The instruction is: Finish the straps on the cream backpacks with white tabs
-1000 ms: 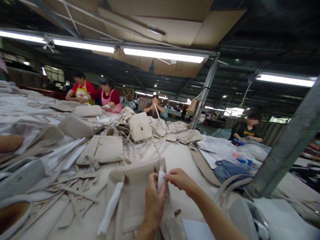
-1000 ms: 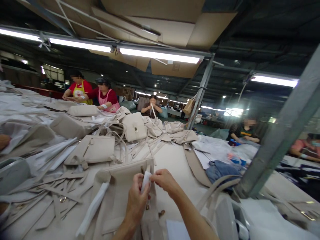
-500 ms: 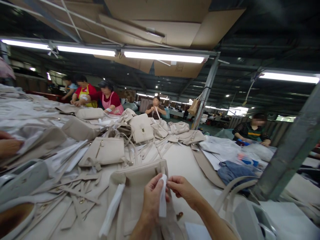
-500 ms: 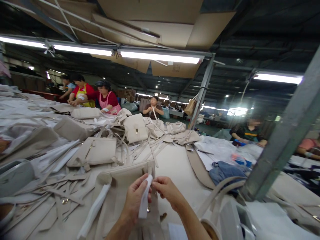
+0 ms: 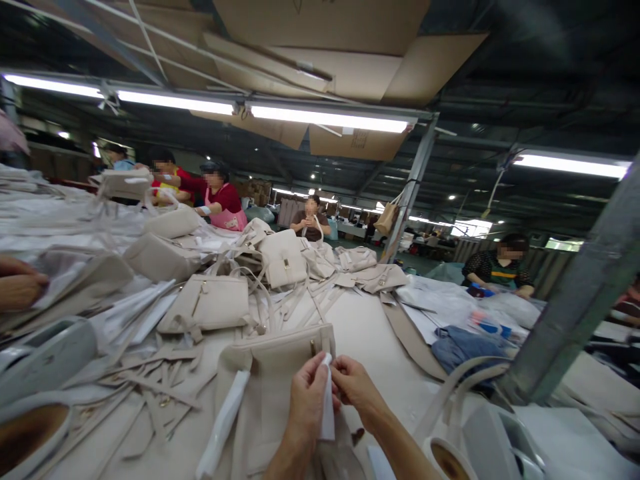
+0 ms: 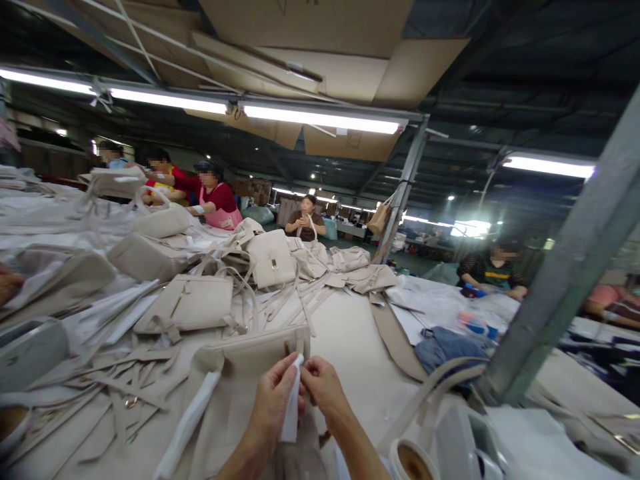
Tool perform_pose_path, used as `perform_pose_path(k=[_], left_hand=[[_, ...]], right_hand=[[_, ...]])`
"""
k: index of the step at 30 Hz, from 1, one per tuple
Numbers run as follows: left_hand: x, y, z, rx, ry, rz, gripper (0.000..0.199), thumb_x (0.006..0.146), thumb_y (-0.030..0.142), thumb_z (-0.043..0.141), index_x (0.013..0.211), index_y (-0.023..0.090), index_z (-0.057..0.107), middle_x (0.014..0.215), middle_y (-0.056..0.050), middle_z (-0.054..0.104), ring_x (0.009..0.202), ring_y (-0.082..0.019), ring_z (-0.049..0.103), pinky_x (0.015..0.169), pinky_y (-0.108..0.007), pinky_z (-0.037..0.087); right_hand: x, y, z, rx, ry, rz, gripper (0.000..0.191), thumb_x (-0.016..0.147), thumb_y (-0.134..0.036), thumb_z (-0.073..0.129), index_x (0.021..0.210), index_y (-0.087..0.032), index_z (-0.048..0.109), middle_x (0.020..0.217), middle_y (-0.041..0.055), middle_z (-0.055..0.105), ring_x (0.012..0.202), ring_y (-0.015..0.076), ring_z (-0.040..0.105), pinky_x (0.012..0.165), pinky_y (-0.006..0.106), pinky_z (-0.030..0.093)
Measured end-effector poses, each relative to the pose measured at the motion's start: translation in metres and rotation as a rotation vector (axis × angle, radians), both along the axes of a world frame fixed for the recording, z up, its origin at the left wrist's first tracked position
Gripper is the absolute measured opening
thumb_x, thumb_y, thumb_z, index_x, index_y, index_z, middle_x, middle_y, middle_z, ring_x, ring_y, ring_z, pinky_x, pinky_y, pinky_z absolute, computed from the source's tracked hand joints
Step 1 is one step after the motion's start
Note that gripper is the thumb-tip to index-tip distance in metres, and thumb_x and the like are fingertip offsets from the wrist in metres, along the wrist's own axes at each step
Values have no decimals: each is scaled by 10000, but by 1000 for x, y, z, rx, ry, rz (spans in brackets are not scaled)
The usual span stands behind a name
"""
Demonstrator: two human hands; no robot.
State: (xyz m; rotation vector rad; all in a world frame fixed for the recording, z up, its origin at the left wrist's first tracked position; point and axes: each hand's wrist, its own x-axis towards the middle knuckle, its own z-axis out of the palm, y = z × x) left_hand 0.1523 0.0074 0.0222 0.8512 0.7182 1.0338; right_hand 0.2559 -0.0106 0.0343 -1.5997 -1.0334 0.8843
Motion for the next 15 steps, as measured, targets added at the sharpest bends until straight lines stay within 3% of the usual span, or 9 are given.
perform_pose_path(k=[9, 15], left_hand=[[-4, -4, -6, 192, 124, 74, 577, 764, 408, 646, 1261, 116, 622, 682, -30, 677, 550, -151, 597, 471, -235, 493], [-6, -4, -8, 356, 260, 144, 495, 818, 358, 552, 1249, 130, 639, 800, -65, 735, 657, -195, 660, 675, -313, 546]], right_hand=[[-9, 2, 7, -8, 27, -65, 163, 607, -318, 619, 661, -208, 511, 488, -76, 517, 411, 69, 394, 399, 192, 169], [-10, 4, 8, 50, 47, -124, 133, 575, -253, 617, 603, -212, 494, 441, -88, 488, 395, 63, 360, 399, 207, 177]])
